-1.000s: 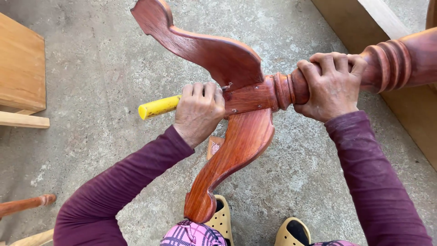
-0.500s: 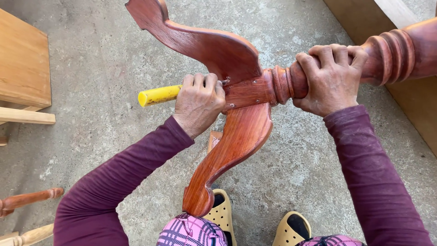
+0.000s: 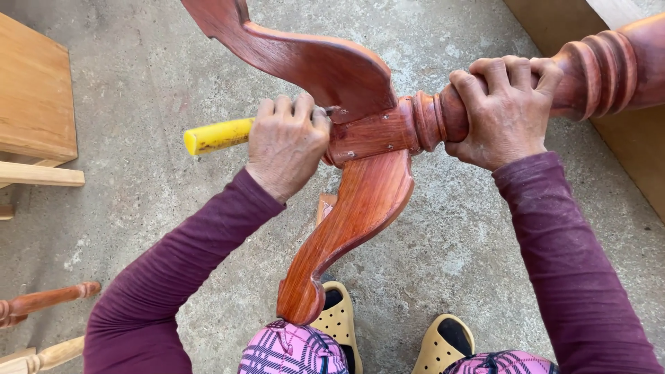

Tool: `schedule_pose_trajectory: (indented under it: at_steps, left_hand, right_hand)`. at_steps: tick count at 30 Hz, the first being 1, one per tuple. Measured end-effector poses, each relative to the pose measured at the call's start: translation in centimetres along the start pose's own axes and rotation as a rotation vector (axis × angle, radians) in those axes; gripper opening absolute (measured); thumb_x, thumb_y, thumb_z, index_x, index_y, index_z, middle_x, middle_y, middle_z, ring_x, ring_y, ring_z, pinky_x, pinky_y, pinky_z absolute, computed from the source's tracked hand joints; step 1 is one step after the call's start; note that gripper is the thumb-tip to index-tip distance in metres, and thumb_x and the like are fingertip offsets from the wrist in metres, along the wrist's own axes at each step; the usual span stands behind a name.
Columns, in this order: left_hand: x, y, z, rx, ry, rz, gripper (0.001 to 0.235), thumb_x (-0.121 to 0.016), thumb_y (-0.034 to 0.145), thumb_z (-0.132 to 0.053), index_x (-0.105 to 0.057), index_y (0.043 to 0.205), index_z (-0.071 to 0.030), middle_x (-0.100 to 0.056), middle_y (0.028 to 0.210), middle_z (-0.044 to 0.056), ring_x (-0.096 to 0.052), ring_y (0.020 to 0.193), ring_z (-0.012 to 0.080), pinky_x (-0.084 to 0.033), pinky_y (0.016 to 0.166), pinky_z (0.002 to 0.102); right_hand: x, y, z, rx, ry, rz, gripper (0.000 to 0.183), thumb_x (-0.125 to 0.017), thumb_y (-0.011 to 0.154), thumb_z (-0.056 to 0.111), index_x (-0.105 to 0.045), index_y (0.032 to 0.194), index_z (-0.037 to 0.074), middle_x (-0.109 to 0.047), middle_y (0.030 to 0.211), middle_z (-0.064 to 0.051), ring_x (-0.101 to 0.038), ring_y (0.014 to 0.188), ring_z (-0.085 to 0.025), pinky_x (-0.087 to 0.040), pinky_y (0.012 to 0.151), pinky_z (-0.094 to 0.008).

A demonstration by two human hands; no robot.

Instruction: The person sits on the floor with a wooden furniture leg and presses wood filler into the screw holes on the leg using a small chisel-like tool, reloading filler from a wooden block, then scrapes the filled holes flush and rotates the leg to reach other holes.

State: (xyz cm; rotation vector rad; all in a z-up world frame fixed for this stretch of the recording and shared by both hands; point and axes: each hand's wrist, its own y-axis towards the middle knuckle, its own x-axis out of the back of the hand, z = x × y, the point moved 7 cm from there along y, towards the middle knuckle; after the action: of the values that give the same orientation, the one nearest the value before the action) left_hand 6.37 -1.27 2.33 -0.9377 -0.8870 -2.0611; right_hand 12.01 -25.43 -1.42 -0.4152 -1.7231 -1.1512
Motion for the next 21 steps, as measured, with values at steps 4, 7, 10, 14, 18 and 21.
schedule_pose_trajectory:
  at_steps: [4,7,10,14,18,21]
  left_hand:
    - [0.1,-0.1,-1.0,-0.016,-0.052,-0.059,0.012,-0.066,0.083,-0.016,-0.072,0.086,-0.006,-0.061,0.086,0.007,-0.061,0.079,0.0254,-0.044,0.068,0.040]
    - [-0.5,0.2,-0.9,-0.021,-0.077,-0.033,0.011,-0.067,0.083,-0.016,-0.071,0.084,-0.006,-0.061,0.085,0.007,-0.062,0.079,0.0257,-0.045,0.068,0.040]
    - [-0.6,0.2,-0.3,-0.003,-0.060,0.017,0.009,-0.068,0.085,-0.015,-0.071,0.082,-0.007,-0.061,0.084,0.007,-0.063,0.077,0.0242,-0.046,0.067,0.039]
    - [-2.4,-0.5,2.7,0.130,-0.340,0.120,0.014,-0.071,0.093,-0.009,-0.078,0.105,-0.011,-0.064,0.080,0.011,-0.065,0.070,0.0231,-0.053,0.062,0.039]
    - [-2.6,-2.4,4.9,0.172,-0.927,0.135,0.031,-0.071,0.084,-0.004,-0.075,0.115,-0.007,-0.073,0.094,0.006,-0.070,0.082,0.0149,-0.058,0.075,0.035]
    - [-4.7,-4.5,4.8,0.449,-1.467,0.401,0.038,-0.067,0.091,-0.002,-0.070,0.128,-0.006,-0.073,0.091,0.008,-0.065,0.071,0.0116,-0.059,0.065,0.031]
  right_hand:
    - [-0.1,-0.1,0.2,0.004,0.003,0.006,0.069,-0.086,0.058,0.039,-0.070,0.123,0.022,-0.061,0.127,-0.001,-0.052,0.128,-0.026,-0.033,0.109,-0.054]
    - [0.1,0.1,0.0,0.004,-0.007,-0.001,0.069,-0.086,0.058,0.039,-0.070,0.123,0.023,-0.061,0.127,-0.001,-0.052,0.128,-0.026,-0.033,0.109,-0.054]
    - [0.3,0.0,0.2,0.004,0.004,-0.002,0.070,-0.086,0.057,0.039,-0.070,0.124,0.022,-0.061,0.127,-0.001,-0.053,0.127,-0.027,-0.033,0.108,-0.054]
    - [0.0,-0.1,0.1,0.009,-0.003,-0.015,0.068,-0.086,0.059,0.039,-0.070,0.123,0.022,-0.061,0.126,-0.001,-0.053,0.127,-0.026,-0.033,0.109,-0.053]
    - [0.0,-0.1,-0.1,0.005,0.010,-0.012,0.068,-0.085,0.059,0.039,-0.070,0.124,0.022,-0.061,0.124,0.000,-0.053,0.128,-0.026,-0.033,0.110,-0.053]
    - [0.0,-0.1,0.0,0.005,0.007,-0.007,0.070,-0.085,0.058,0.040,-0.070,0.124,0.022,-0.061,0.126,0.000,-0.052,0.127,-0.026,-0.033,0.109,-0.053]
